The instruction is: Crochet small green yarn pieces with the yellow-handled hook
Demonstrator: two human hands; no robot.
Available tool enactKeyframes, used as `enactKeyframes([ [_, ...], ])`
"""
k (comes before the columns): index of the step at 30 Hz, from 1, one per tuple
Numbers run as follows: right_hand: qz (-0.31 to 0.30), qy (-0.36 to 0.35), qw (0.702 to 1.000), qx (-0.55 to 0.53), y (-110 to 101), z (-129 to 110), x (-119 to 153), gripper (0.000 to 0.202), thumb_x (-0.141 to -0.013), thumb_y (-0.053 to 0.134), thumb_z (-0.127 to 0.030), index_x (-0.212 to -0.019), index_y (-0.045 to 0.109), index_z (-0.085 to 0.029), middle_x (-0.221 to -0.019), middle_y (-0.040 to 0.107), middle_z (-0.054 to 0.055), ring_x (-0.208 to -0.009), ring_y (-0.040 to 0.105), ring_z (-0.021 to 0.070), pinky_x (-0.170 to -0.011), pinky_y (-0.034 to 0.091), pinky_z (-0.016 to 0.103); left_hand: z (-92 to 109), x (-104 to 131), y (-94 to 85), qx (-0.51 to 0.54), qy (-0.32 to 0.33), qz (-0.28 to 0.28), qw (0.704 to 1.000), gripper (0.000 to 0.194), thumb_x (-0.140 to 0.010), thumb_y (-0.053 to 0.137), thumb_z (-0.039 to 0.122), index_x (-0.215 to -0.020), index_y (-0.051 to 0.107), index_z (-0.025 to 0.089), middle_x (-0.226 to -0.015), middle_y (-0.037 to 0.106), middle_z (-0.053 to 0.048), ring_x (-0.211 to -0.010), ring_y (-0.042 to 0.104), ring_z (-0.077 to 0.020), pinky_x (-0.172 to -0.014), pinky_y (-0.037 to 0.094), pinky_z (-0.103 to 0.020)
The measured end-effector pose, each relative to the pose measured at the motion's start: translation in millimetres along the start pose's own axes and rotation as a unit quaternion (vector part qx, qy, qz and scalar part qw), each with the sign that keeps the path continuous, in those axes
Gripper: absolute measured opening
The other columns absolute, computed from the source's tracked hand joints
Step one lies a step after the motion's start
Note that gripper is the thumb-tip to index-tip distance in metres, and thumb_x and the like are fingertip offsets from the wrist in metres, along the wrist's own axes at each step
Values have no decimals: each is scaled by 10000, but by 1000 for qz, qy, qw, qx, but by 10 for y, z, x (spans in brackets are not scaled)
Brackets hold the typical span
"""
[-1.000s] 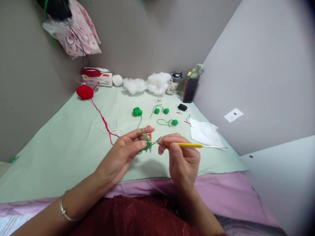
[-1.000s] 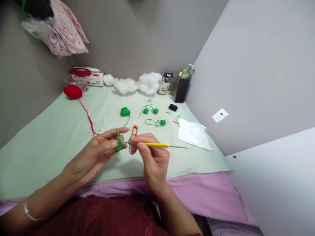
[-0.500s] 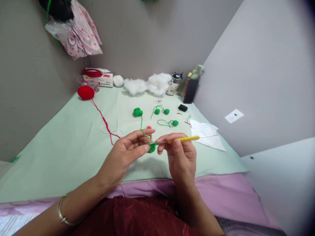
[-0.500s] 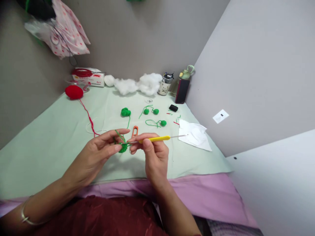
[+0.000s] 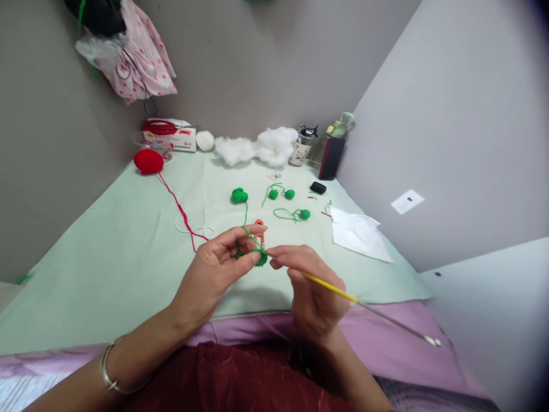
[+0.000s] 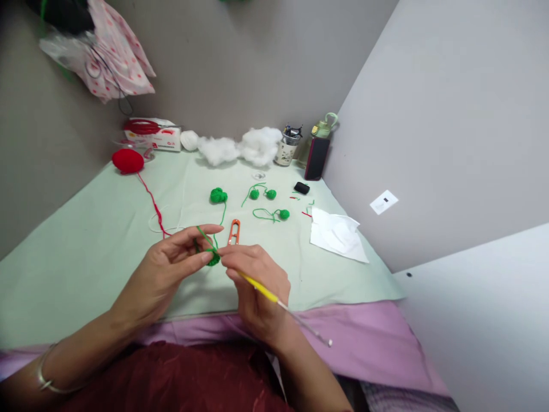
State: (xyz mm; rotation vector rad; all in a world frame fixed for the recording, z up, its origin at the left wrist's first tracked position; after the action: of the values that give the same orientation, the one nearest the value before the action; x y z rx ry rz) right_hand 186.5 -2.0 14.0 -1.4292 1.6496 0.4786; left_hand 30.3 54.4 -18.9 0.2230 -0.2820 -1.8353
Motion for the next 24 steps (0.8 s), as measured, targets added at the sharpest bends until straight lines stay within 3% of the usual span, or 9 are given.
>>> enactKeyframes([
  [5, -4, -59, 997, 50, 11, -48, 34, 283, -1006, 566, -118, -1232, 696, -227, -1067, 805, 109, -960, 786, 225, -743, 665, 372, 104, 37, 0, -55, 50, 43, 996, 273, -812, 863, 247, -1082, 849, 278, -826, 659, 10, -861, 612, -178, -880, 499, -296],
  [8, -10, -107, 985, 138, 67, -96, 75, 347, -991, 599, -116, -1308, 674, -235, -1112, 800, 116, -987, 775, 229, -747, 675, 370, 118, 50, 19, -46, 56, 51, 996, 301, -801, 871, 222, -1093, 843, 285, -818, 659, 22, -869, 623, -166, -909, 495, -283],
  [10, -17, -131, 967, 219, 123, -114, 110, 412, -975, 625, -98, -1346, 670, -271, -1125, 792, 97, -1012, 765, 227, -776, 676, 365, 75, 39, 44, 4, 23, 35, 999, 376, -767, 900, 217, -1128, 832, 294, -815, 654, 36, -841, 617, -146, -885, 500, -266],
  [13, -9, -126, 959, 254, 151, -104, 130, 458, -963, 641, -84, -1350, 683, -326, -1123, 781, 71, -1025, 754, 227, -796, 672, 369, -55, 14, 112, 108, -90, -22, 990, 462, -752, 914, 270, -1202, 812, 268, -835, 669, 22, -811, 603, -135, -843, 505, -262],
  [15, 18, -95, 978, 183, 109, -82, 104, 417, -980, 617, -96, -1323, 700, -318, -1111, 779, 70, -988, 752, 223, -770, 664, 375, -114, 7, 133, 159, -150, -46, 975, 454, -758, 902, 301, -1196, 817, 219, -865, 692, -9, -820, 603, -141, -849, 504, -271],
  [18, 78, 16, 997, 14, 15, 38, 27, 286, -1020, 561, -125, -1184, 748, -267, -959, 768, 50, -810, 722, 182, -706, 629, 358, -100, -12, 98, 164, -145, -38, 975, 438, -761, 890, 281, -1187, 823, 208, -890, 704, -23, -841, 605, -146, -865, 482, -272],
  [21, 108, 129, 978, -123, 11, 194, -14, 194, -1041, 564, -213, -1034, 756, -242, -871, 728, 27, -673, 667, 147, -648, 595, 340, -41, -11, 82, 112, -101, -34, 988, 428, -774, 874, 271, -1199, 824, 239, -867, 682, -10, -850, 588, -154, -858, 462, -281],
  [24, 98, 181, 962, -179, 49, 278, -18, 180, -1037, 588, -278, -983, 752, -227, -868, 719, 27, -653, 663, 138, -633, 593, 328, 8, -13, 57, 77, -65, -14, 995, 392, -767, 877, 264, -1156, 840, 260, -852, 653, -1, -836, 561, -152, -829, 454, -280],
])
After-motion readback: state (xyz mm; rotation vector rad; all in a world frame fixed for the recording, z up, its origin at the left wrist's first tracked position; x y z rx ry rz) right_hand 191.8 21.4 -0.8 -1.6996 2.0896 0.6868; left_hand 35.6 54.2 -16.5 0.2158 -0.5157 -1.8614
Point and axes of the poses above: each hand's wrist, its own x-axis away from the middle knuckle, its own y-axis out of the palm, z = x × y, the point moved 6 cm from there along -x, towards the middle knuckle
